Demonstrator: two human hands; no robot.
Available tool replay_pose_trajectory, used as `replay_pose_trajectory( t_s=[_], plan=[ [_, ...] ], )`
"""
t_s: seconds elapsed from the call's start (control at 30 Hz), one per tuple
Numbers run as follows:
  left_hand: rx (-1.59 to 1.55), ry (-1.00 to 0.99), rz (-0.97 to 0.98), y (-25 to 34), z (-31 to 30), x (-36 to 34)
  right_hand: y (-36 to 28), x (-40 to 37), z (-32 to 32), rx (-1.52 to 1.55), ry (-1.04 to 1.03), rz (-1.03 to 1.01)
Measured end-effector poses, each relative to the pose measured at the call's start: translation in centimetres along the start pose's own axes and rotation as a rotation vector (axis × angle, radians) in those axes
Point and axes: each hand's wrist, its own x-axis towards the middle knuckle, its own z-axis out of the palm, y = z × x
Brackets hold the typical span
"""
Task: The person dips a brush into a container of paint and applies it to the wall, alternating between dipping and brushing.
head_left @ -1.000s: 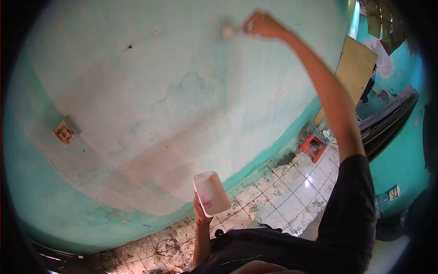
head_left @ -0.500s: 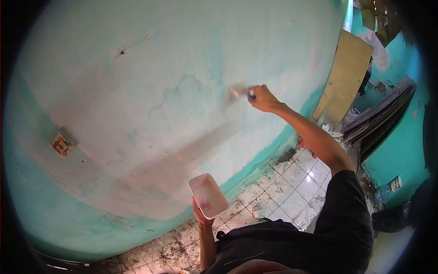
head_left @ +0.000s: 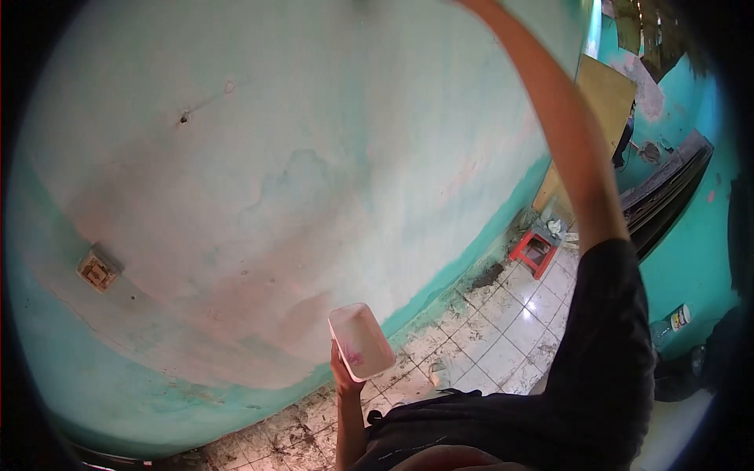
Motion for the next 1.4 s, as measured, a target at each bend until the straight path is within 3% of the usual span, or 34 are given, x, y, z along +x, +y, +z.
replay_pose_trajectory(
  t_s=[0.03,0.07,0.17,0.23,0.27,0.3,0.37,0.4,0.43,0.5,0.57,0.6,0.67,0.77,0.8,0.9,0.97,1.03,1.1,1.2,1.3,1.33,1.37,1.4],
  plan=[
    [-0.003,-0.001,0.000,-0.3,-0.3,0.0,0.2,-3.3,2.4,0.032,-0.013,0.101],
    [0.020,-0.018,0.012,-0.4,-0.8,-0.1,5.2,-6.4,9.4,-0.179,0.284,-0.185],
    [0.006,-0.003,0.031,-0.6,-2.1,0.0,-2.5,-22.6,12.0,0.178,0.040,0.256],
    [-0.040,0.037,0.035,-1.1,-2.5,-0.4,-3.0,-32.8,15.4,0.173,-0.059,0.199],
    [-0.070,0.029,0.039,-1.1,-2.6,-0.4,-4.7,-35.5,14.0,0.217,-0.333,0.396],
    [-0.101,0.018,0.045,-1.0,-2.5,-0.2,-3.4,-36.7,14.1,0.220,-0.332,0.387],
    [-0.070,-0.022,0.086,-0.6,-0.3,-0.5,0.3,-39.4,15.0,0.264,-0.741,0.276],
    [-0.032,-0.047,0.115,-0.7,0.5,-0.9,1.1,-36.3,14.3,0.105,-0.765,0.134],
    [-0.019,-0.003,0.105,-0.7,0.8,-0.8,1.3,-31.5,12.5,0.182,-0.768,0.271],
    [-0.019,0.012,0.086,-1.0,0.4,0.1,2.8,-21.0,8.9,0.144,-0.619,0.096],
    [-0.017,0.040,0.069,-1.4,-0.1,1.0,1.4,-10.8,3.3,0.051,-0.550,0.084],
    [0.031,0.014,0.110,-1.6,-0.2,1.5,1.5,-7.6,2.2,0.059,-0.391,0.129],
    [0.076,0.004,0.151,-2.3,-0.4,2.0,-3.1,-3.9,-2.0,0.065,-0.175,0.207],
    [-0.006,0.031,0.086,-2.7,2.6,2.2,-2.4,-4.6,0.2,0.143,-0.057,0.181],
    [-0.010,0.034,0.097,-2.9,2.3,2.5,1.2,-6.7,5.0,0.047,0.200,-0.198],
    [-0.098,0.002,0.101,-3.6,1.4,2.8,-3.2,-20.0,11.7,0.172,0.037,0.158],
    [-0.110,-0.017,0.130,-3.5,2.4,2.7,-5.3,-30.6,15.8,0.193,-0.021,0.182],
    [-0.132,-0.023,0.142,-3.5,0.1,3.2,-7.7,-39.4,16.7,0.210,-0.322,0.309],
    [-0.159,-0.047,0.154,-3.0,0.2,3.0,-7.1,-43.6,16.8,0.234,-0.785,0.546],
    [-0.037,-0.108,0.236,-2.3,2.9,2.2,-1.8,-41.9,17.6,0.242,-0.883,0.453],
    [-0.125,-0.078,0.138,-2.7,0.0,4.0,2.9,-25.5,12.5,0.198,-0.820,0.227],
    [-0.123,-0.090,0.139,-2.6,0.2,4.4,2.8,-18.7,8.4,0.127,-0.718,0.106],
    [-0.103,-0.082,0.138,-2.8,0.6,4.7,6.6,-13.5,7.6,0.091,-0.427,-0.239],
    [-0.085,-0.069,0.137,-3.1,0.9,4.8,3.3,-7.6,2.3,0.058,-0.517,0.045]
  ],
)
